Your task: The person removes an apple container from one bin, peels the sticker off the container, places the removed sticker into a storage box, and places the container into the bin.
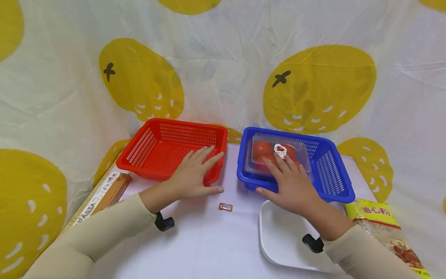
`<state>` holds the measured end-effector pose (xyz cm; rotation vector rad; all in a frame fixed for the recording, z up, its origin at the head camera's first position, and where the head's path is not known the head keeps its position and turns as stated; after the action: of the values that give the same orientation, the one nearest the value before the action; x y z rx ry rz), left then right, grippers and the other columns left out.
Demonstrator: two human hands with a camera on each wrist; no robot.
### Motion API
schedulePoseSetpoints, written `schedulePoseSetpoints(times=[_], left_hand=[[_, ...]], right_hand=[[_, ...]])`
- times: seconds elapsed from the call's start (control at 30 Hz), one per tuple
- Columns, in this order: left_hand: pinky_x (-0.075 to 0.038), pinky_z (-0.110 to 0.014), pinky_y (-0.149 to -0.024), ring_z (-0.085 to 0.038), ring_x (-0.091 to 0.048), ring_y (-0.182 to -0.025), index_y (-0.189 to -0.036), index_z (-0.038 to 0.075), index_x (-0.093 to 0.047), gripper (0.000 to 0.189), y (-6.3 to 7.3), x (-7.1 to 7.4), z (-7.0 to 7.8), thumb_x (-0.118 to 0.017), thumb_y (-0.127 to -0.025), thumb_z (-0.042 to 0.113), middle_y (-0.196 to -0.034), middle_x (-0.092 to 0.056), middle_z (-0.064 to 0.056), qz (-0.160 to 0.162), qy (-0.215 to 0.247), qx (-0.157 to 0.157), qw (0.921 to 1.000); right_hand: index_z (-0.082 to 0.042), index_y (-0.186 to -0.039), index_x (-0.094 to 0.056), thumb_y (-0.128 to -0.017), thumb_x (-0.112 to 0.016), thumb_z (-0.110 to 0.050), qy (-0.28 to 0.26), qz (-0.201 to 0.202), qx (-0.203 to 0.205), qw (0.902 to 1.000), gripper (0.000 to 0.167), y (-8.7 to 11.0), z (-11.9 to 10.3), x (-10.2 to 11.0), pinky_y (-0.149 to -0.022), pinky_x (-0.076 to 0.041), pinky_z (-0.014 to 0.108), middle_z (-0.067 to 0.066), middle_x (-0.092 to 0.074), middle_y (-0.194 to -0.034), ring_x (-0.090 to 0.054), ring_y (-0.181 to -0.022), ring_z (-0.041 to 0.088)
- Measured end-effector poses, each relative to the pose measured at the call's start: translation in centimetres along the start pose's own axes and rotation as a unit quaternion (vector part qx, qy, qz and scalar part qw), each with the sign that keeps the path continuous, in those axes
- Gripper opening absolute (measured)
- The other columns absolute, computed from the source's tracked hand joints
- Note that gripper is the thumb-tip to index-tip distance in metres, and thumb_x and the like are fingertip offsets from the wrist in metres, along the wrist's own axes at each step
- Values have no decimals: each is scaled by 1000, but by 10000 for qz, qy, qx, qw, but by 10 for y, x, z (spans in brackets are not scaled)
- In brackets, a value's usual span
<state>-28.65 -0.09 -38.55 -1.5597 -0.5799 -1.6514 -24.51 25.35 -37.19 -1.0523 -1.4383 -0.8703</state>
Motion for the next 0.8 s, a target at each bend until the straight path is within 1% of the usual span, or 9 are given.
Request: schedulePoseSetpoints(times=[0.07, 0.2, 0.4, 0.53, 0.6, 0.7, 0.8], left_hand=[[-20, -67, -126, -34, -23, -161, -172, 35, -20, 107, -4, 1, 5, -52, -86, 90, -177, -22, -9, 100, 162, -58, 9998], [-23, -62, -127, -34, -24, -161, -172, 33, -22, 105, -10, 1, 16, -56, -88, 85, -176, -23, -10, 182, 398, -159, 9989], [-26, -60, -127, -33, -26, -161, -171, 25, -27, 101, -20, 1, 32, -60, -91, 78, -175, -27, -12, 299, 783, -258, 9962], [-29, -59, -125, -31, -27, -160, -171, 25, -27, 99, -26, 1, 41, -61, -93, 75, -174, -28, -12, 355, 1028, -224, 9938], [-33, -59, -123, -29, -28, -160, -172, 26, -26, 99, -30, -1, 45, -62, -93, 74, -175, -27, -11, 344, 1202, -158, 9920], [-40, -60, -118, -29, -29, -159, -172, 26, -25, 99, -35, -3, 50, -64, -93, 72, -176, -25, -9, 322, 1575, -48, 9870], [-44, -60, -115, -28, -31, -159, -172, 26, -25, 99, -39, -8, 54, -66, -93, 69, -176, -24, -7, 300, 1863, 29, 9820]], right_hand=[[-21, -172, -24, -94, -60, -76, -29, 77, 28, 10000, 102, -1, 5, 2, -115, -16, 84, 24, -20, -175, -14, -158, 55], [-19, -172, -24, -95, -62, -72, -37, 162, 35, 9999, 101, -4, 18, 5, -115, -21, 83, 27, -25, -172, -20, -155, 57], [-15, -171, -24, -97, -63, -69, -122, 121, -53, 9998, 100, -9, 40, 7, -114, -22, 83, 28, -25, -171, -21, -154, 59], [-13, -171, -24, -98, -63, -67, -301, 83, -152, 9994, 99, -11, 53, 10, -112, -24, 84, 28, -24, -172, -21, -154, 59], [-13, -172, -22, -98, -63, -67, -369, 48, -208, 9991, 99, -12, 61, 10, -110, -26, 84, 28, -23, -172, -22, -153, 58], [-14, -172, -20, -99, -63, -65, -450, -9, -278, 9986, 99, -13, 72, 11, -110, -27, 84, 28, -21, -172, -22, -153, 58], [-15, -172, -20, -100, -64, -61, -544, 18, -241, 9982, 96, -14, 82, 12, -110, -25, 85, 29, -21, -172, -22, -153, 58]])
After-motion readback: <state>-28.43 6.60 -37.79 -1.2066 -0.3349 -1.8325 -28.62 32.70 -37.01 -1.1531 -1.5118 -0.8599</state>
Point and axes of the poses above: each hand's wrist, its own y-axis away from the middle knuckle, its own x-axis out of the back of the hand, z = x × y, the point moved 9 cm from there along -y, towards the middle knuckle
